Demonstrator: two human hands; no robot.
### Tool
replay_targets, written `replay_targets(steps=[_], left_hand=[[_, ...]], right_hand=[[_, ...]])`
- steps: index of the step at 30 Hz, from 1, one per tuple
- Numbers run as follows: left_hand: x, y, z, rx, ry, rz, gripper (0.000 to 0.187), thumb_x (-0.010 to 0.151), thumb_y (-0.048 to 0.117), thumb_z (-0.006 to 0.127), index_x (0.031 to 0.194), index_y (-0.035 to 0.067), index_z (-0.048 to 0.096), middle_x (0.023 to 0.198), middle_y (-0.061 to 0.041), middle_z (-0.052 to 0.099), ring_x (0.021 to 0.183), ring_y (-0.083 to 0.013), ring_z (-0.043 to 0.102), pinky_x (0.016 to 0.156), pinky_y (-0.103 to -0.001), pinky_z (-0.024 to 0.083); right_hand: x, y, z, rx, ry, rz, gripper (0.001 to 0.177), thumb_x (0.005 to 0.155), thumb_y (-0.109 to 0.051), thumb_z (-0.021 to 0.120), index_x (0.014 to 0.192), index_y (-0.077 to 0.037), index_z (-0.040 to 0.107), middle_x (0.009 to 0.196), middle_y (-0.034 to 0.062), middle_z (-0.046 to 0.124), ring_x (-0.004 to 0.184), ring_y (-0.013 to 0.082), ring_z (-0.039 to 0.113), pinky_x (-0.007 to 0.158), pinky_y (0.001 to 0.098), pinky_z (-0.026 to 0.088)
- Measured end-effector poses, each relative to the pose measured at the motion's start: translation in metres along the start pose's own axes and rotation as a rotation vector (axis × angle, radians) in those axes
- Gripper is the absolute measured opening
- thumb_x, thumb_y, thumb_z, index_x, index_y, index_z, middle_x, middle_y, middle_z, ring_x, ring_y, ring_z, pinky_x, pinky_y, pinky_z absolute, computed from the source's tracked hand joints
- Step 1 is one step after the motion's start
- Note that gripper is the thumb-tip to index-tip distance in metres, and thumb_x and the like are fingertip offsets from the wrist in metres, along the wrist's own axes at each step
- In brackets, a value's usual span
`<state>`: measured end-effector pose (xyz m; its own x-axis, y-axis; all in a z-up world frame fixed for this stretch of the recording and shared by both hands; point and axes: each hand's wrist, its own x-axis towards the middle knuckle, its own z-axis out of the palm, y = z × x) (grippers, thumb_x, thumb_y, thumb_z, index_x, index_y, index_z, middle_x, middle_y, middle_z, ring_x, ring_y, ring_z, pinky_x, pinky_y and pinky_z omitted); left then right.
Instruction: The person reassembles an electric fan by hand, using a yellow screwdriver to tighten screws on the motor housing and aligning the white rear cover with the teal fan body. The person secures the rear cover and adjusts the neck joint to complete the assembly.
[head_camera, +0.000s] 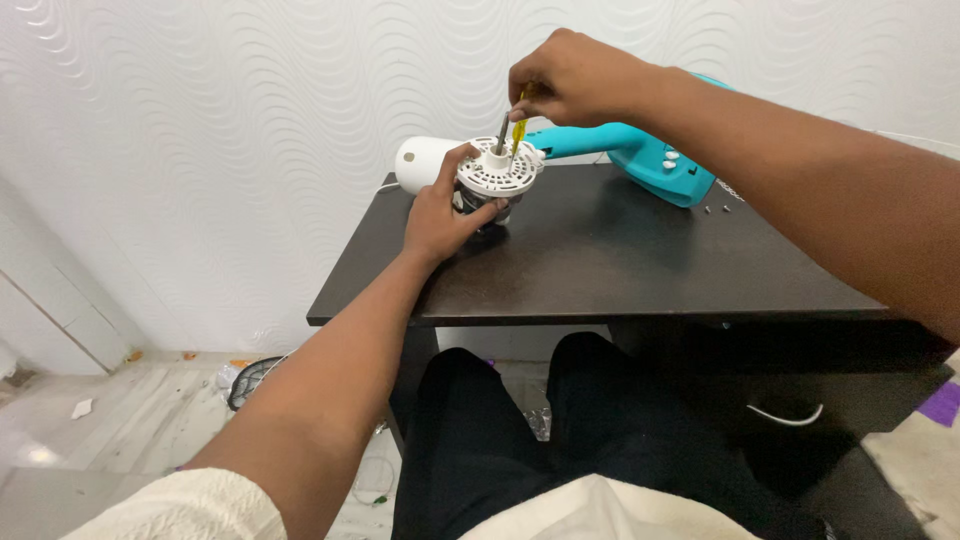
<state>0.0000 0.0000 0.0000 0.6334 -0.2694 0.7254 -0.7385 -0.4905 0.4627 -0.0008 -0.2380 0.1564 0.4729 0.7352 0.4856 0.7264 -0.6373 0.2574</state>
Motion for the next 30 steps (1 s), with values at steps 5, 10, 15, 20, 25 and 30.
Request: replay_targets(steps=[5, 10, 15, 20, 25, 30], left_hand=[[0.002, -0.005, 0.001, -0.01, 0.014, 0.019, 0.075, 0.082, 0.047, 0.082, 0.142, 0.028, 0.04, 0.122, -0.013, 0.075, 0.116, -0.0346, 0.071, 0.096, -0.048, 0.054], [0.001, -0.006, 0.002, -0.038, 0.022, 0.015, 0.076, 0.08, 0.045, 0.083, 0.142, 0.027, 0.042, 0.121, -0.012, 0.075, 0.114, -0.0333, 0.073, 0.094, -0.047, 0.056], [0.001, -0.007, 0.002, -0.013, 0.039, 0.032, 0.076, 0.081, 0.044, 0.084, 0.142, 0.027, 0.041, 0.122, -0.013, 0.075, 0.114, -0.0345, 0.072, 0.093, -0.048, 0.055], [0.002, -0.012, 0.007, -0.031, 0.033, 0.045, 0.076, 0.083, 0.044, 0.082, 0.144, 0.029, 0.04, 0.124, -0.013, 0.075, 0.115, -0.0339, 0.073, 0.094, -0.047, 0.056], [0.001, -0.016, 0.006, -0.023, 0.027, 0.057, 0.075, 0.085, 0.044, 0.082, 0.144, 0.029, 0.039, 0.124, -0.012, 0.075, 0.115, -0.0343, 0.073, 0.095, -0.047, 0.057], [0.004, -0.018, 0.008, -0.029, 0.015, 0.059, 0.076, 0.083, 0.044, 0.083, 0.144, 0.03, 0.039, 0.124, -0.011, 0.075, 0.116, -0.0319, 0.074, 0.096, -0.046, 0.058]], right_hand=[[0.006, -0.01, -0.004, -0.031, -0.01, 0.07, 0.028, 0.094, -0.029, 0.078, 0.096, -0.001, 0.077, 0.078, 0.0162, 0.074, 0.068, 0.0285, 0.071, 0.066, 0.0399, 0.056], [-0.003, -0.017, -0.008, 0.085, -0.044, 0.263, 0.033, 0.095, -0.031, 0.078, 0.097, 0.002, 0.075, 0.071, 0.017, 0.073, 0.053, 0.0224, 0.069, 0.055, 0.0349, 0.054], [-0.017, -0.027, -0.009, 0.218, 0.017, 0.26, 0.028, 0.094, -0.023, 0.078, 0.094, 0.004, 0.073, 0.074, 0.015, 0.073, 0.056, 0.0179, 0.071, 0.054, 0.0298, 0.056], [-0.082, -0.031, 0.015, 0.519, 0.167, 0.481, 0.02, 0.097, -0.014, 0.075, 0.095, 0.004, 0.066, 0.083, 0.0154, 0.075, 0.073, 0.0168, 0.075, 0.064, 0.0288, 0.061], [-0.18, -0.016, 0.043, 0.845, 0.243, 0.888, 0.024, 0.1, -0.014, 0.064, 0.118, -0.001, 0.057, 0.099, 0.0148, 0.074, 0.087, 0.0221, 0.074, 0.077, 0.0384, 0.06], [-0.256, 0.032, 0.074, 0.461, 0.043, 1.171, 0.036, 0.104, -0.031, 0.057, 0.129, -0.006, 0.066, 0.1, 0.0193, 0.068, 0.088, 0.034, 0.066, 0.081, 0.0507, 0.056]])
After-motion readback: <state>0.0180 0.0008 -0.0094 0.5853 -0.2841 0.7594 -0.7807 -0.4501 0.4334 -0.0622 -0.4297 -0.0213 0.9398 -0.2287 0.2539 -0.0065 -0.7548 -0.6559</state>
